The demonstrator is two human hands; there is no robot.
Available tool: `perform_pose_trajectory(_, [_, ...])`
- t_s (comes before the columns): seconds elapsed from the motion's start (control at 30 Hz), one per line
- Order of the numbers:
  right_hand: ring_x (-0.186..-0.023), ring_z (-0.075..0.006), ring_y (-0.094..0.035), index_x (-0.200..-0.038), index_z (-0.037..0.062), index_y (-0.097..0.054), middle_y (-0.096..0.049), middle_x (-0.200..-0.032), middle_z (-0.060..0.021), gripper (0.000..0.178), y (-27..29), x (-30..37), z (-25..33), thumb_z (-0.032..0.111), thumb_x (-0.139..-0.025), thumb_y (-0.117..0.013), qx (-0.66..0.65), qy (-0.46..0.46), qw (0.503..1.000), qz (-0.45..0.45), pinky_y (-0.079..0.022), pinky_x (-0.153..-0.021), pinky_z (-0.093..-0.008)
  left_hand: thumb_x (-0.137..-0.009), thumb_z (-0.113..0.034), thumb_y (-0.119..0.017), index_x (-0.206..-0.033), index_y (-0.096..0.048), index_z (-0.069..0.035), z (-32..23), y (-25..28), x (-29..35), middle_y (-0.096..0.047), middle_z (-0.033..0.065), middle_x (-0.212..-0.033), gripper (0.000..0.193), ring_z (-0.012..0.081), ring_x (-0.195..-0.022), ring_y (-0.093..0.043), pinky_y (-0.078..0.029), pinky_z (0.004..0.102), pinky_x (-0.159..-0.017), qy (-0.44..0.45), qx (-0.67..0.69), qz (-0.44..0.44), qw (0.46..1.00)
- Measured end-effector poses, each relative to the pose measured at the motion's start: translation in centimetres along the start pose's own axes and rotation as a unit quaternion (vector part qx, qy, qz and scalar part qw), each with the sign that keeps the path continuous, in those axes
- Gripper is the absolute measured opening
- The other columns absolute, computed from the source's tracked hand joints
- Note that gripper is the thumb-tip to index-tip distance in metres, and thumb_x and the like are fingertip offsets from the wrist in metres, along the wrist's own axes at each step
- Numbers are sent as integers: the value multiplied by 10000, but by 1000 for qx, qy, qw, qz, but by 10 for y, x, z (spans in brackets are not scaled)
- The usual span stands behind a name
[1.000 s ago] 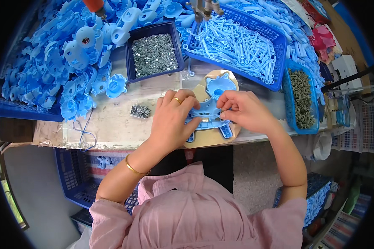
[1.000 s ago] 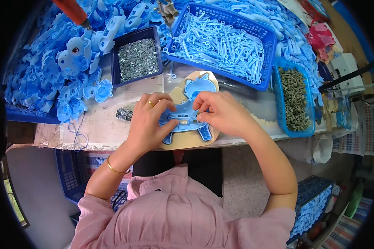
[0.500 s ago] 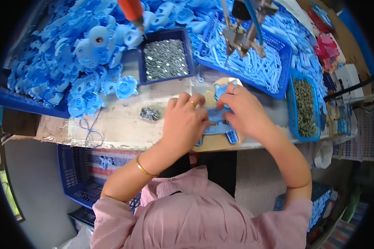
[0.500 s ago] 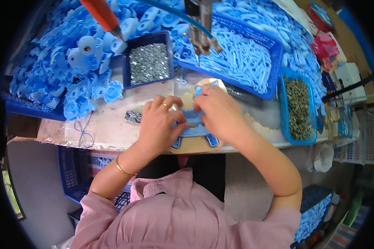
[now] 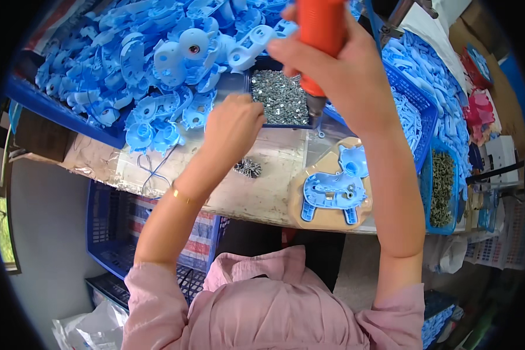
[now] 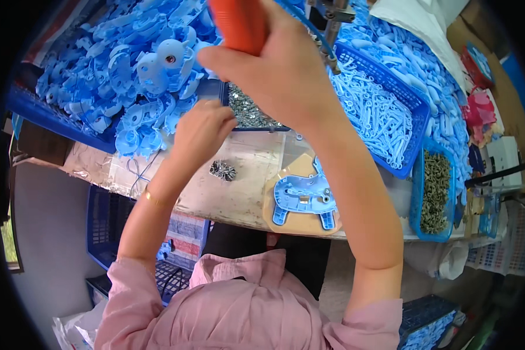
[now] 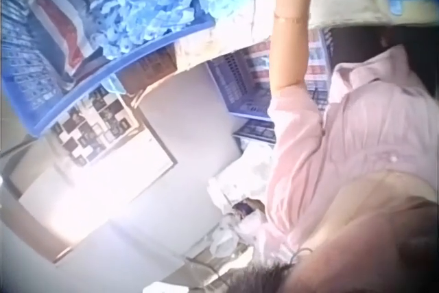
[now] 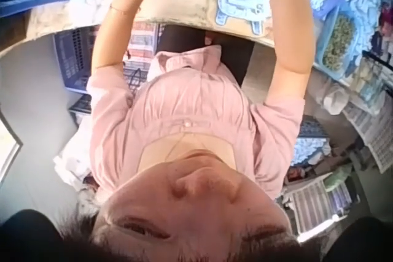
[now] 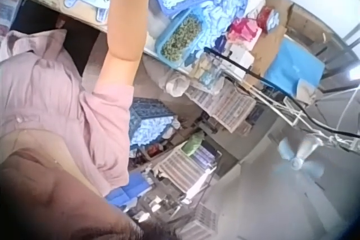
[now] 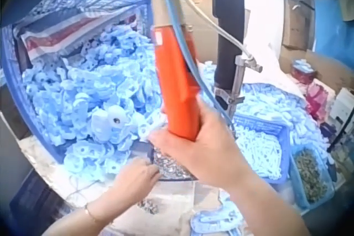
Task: Assembling small blue plastic toy animals by attaching components with a glue gun and soldering-style heating tool.
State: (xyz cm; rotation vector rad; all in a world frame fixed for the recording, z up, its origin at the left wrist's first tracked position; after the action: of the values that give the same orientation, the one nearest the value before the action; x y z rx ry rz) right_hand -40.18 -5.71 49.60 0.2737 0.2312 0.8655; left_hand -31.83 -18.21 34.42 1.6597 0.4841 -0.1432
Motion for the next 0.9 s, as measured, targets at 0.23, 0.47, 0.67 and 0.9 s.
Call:
perform_pose_trajectory(0.23, [-831,-162,-691,-1056,1,-633,-696,-920,-87,263,1,11,-18,135,-860,-747,-83,125,987,58,-550,-823,-312,-730,-278,-779,-801,-734,-99,16,-67,-49,-714,90,-862,197,283,-913,-667,-550,406,-773,-86,26,-3,996])
perform_pose_trajectory(0.47, [-763,-147,-682,-1033,1,-641,-688,-849,-73,255,14,21,-29,150,-856,-749,-92,60,991,76,-557,-725,-291,-784,-248,-753,-786,-701,-102,2,-42,-46,-699,71,-773,155,256,-861,-661,-541,404,-725,-29,65,-19,997])
perform_pose_trajectory(0.67, [-622,-98,-604,-1026,-7,-629,-642,-749,-40,241,15,29,-49,118,-848,-732,-128,105,986,17,-478,-573,-238,-828,-274,-719,-842,-604,-101,-35,-16,-16,-634,43,-781,208,236,-808,-629,-522,374,-685,-198,32,-63,978])
perform_pose_trajectory(0.9, [-532,-97,-514,-1041,-28,-580,-571,-680,-53,242,2,51,-61,64,-839,-676,-205,143,967,-56,-404,-484,-250,-831,-245,-735,-897,-579,-89,-84,-5,34,-592,35,-777,230,225,-774,-611,-505,357,-652,-239,197,-63,949])
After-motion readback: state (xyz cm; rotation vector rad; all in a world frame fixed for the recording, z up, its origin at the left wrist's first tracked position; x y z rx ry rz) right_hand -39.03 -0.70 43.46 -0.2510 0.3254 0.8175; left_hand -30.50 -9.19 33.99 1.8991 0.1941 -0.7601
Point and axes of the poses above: each hand's wrist, its own x-axis away from the middle knuckle, its own y-axis out of the back of the hand, z = x × y, the point moved 5 cm from there along -x, towards the middle knuckle
